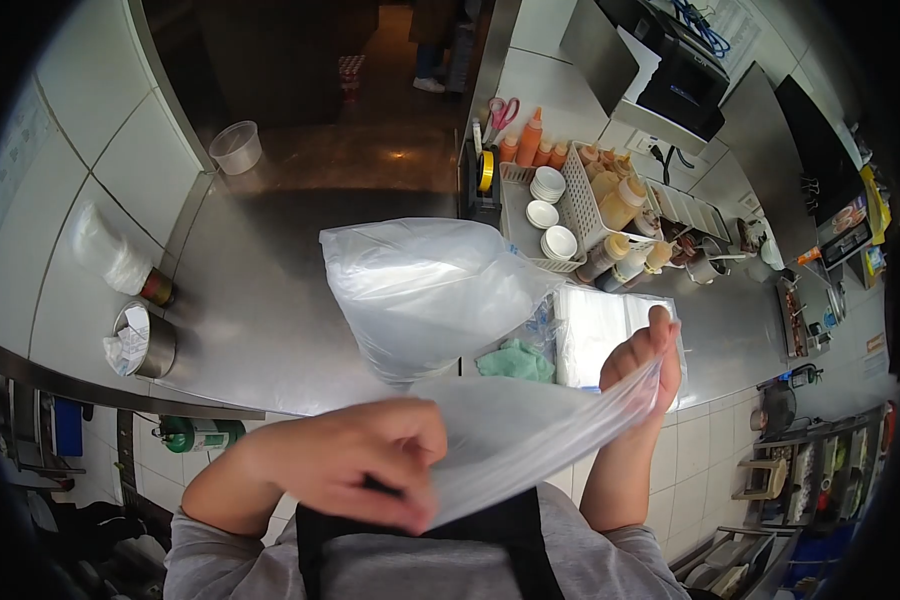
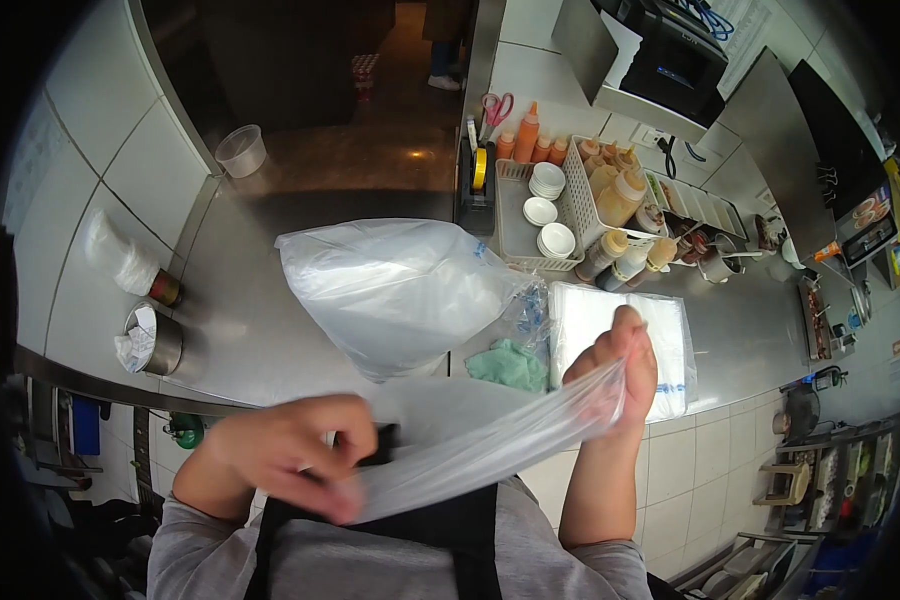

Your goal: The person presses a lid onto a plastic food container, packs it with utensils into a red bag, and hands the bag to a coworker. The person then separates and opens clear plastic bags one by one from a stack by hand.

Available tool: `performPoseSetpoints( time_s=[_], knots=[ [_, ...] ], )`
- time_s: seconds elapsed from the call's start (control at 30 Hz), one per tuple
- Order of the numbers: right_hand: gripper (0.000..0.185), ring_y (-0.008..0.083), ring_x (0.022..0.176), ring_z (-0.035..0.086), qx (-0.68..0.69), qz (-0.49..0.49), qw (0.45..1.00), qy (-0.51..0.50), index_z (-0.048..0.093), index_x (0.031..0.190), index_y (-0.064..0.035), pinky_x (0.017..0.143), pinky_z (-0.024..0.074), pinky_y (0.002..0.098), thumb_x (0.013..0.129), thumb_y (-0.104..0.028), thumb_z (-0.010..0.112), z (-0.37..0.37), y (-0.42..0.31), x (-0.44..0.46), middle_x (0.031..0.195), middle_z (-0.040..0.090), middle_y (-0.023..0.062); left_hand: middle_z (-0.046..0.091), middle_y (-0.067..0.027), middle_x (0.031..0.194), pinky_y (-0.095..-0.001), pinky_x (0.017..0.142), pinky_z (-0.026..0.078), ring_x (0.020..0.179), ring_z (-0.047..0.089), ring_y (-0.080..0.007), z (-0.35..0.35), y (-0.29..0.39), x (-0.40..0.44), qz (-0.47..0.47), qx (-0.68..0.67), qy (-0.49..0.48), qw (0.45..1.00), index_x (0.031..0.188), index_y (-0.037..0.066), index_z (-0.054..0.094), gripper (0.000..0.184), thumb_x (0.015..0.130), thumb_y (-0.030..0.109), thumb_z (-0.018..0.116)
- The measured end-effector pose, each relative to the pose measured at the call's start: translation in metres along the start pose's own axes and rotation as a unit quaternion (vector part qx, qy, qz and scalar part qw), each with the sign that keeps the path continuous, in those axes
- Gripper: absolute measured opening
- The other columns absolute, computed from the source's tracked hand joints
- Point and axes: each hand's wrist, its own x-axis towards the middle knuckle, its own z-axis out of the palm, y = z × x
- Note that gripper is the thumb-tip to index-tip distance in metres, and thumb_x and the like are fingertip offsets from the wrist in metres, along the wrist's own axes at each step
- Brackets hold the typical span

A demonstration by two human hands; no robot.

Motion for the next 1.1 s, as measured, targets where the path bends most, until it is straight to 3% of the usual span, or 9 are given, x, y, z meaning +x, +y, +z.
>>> performPoseSetpoints(
  time_s=[0.1, 0.23, 0.33, 0.53, 0.63, 0.83, 0.97, 1.03, 1.1],
  knots=[
    [0.021, 0.0107, 0.058, 0.054, -0.138, 0.001, 0.990, 0.013, 0.047, 0.087, -0.0081, 0.051, 0.0473, 0.0269, 0.098, -0.024, 0.054, -0.002, 0.012, 0.008, 0.072, 0.054, 0.0012, 0.052, -0.0068, 0.079, -0.0301, 0.067, 0.047, 0.072, 0.058, -0.0186, -0.020, 0.013, 0.010, 0.201, -0.138, 0.119, 0.962, 0.083, 0.007, 0.064, 0.024, 0.093, 0.029, 0.063],
    [0.013, 0.0067, 0.063, 0.052, -0.314, 0.043, 0.931, 0.180, 0.057, 0.095, -0.0070, 0.051, 0.0412, 0.0220, 0.098, -0.020, 0.056, 0.007, 0.041, 0.070, 0.079, 0.056, -0.0015, 0.062, -0.0007, 0.084, -0.0233, 0.067, 0.050, 0.073, 0.060, -0.0101, -0.049, -0.012, -0.008, -0.099, -0.271, 0.457, 0.842, 0.090, 0.008, 0.060, 0.021, 0.098, 0.027, 0.056],
    [0.012, 0.0050, 0.061, 0.050, -0.391, 0.097, 0.892, 0.206, 0.058, 0.098, -0.0100, 0.048, 0.0399, 0.0224, 0.100, -0.021, 0.053, -0.052, 0.080, 0.091, 0.078, 0.056, -0.0030, 0.065, 0.0008, 0.089, -0.0247, 0.066, 0.051, 0.078, 0.062, -0.0076, -0.045, -0.069, -0.014, -0.187, -0.332, 0.532, 0.756, 0.094, 0.009, 0.060, 0.016, 0.098, 0.024, 0.056],
    [0.018, 0.0081, 0.071, 0.061, -0.464, 0.291, 0.817, 0.178, 0.058, 0.108, -0.0084, 0.054, 0.0485, 0.0272, 0.101, -0.022, 0.048, -0.083, 0.102, 0.097, 0.089, 0.063, 0.0001, 0.066, -0.0061, 0.100, -0.0313, 0.074, 0.055, 0.087, 0.066, -0.0188, -0.023, -0.149, -0.046, -0.262, -0.430, 0.543, 0.672, 0.111, 0.003, 0.061, 0.021, 0.093, 0.013, 0.058],
    [0.033, 0.0178, 0.092, 0.064, -0.476, 0.359, 0.780, 0.193, 0.051, 0.130, -0.0067, 0.070, 0.0547, 0.0328, 0.100, -0.023, 0.048, -0.098, 0.121, 0.089, 0.117, 0.061, 0.0083, 0.064, -0.0109, 0.113, -0.0349, 0.084, 0.053, 0.098, 0.064, -0.0226, -0.010, -0.175, -0.063, -0.272, -0.389, 0.531, 0.703, 0.123, 0.000, 0.056, 0.032, 0.093, 0.011, 0.058],
    [0.035, 0.0198, 0.098, 0.063, -0.289, 0.260, 0.889, 0.244, 0.050, 0.131, -0.0066, 0.077, 0.0534, 0.0342, 0.099, -0.021, 0.050, -0.165, 0.176, 0.064, 0.121, 0.060, 0.0094, 0.059, -0.0134, 0.126, -0.0363, 0.097, 0.047, 0.112, 0.057, -0.0218, 0.017, -0.225, -0.080, -0.385, -0.034, 0.523, 0.760, 0.128, -0.001, 0.052, 0.038, 0.092, 0.010, 0.059],
    [0.037, 0.0211, 0.102, 0.062, -0.205, 0.291, 0.896, 0.267, 0.049, 0.133, -0.0066, 0.082, 0.0526, 0.0351, 0.098, -0.021, 0.052, -0.176, 0.162, 0.097, 0.123, 0.059, 0.0102, 0.058, -0.0131, 0.128, -0.0372, 0.098, 0.046, 0.115, 0.056, -0.0233, -0.016, -0.282, -0.116, -0.377, -0.120, 0.427, 0.813, 0.130, 0.000, 0.052, 0.039, 0.094, 0.015, 0.057],
    [0.038, 0.0217, 0.105, 0.062, -0.170, 0.298, 0.899, 0.273, 0.049, 0.133, -0.0065, 0.084, 0.0522, 0.0356, 0.098, -0.020, 0.052, -0.185, 0.167, 0.103, 0.125, 0.058, 0.0106, 0.058, -0.0105, 0.128, -0.0387, 0.095, 0.050, 0.110, 0.059, -0.0237, -0.029, -0.293, -0.110, -0.307, -0.353, 0.445, 0.763, 0.134, 0.007, 0.050, 0.041, 0.098, 0.026, 0.051],
    [0.039, 0.0224, 0.107, 0.061, -0.130, 0.299, 0.903, 0.281, 0.048, 0.134, -0.0065, 0.086, 0.0518, 0.0360, 0.098, -0.020, 0.053, -0.193, 0.174, 0.101, 0.126, 0.058, 0.0109, 0.057, -0.0114, 0.128, -0.0402, 0.095, 0.050, 0.111, 0.059, -0.0247, -0.022, -0.275, -0.086, -0.368, -0.331, 0.493, 0.715, 0.134, 0.007, 0.050, 0.041, 0.099, 0.028, 0.050]
  ],
)
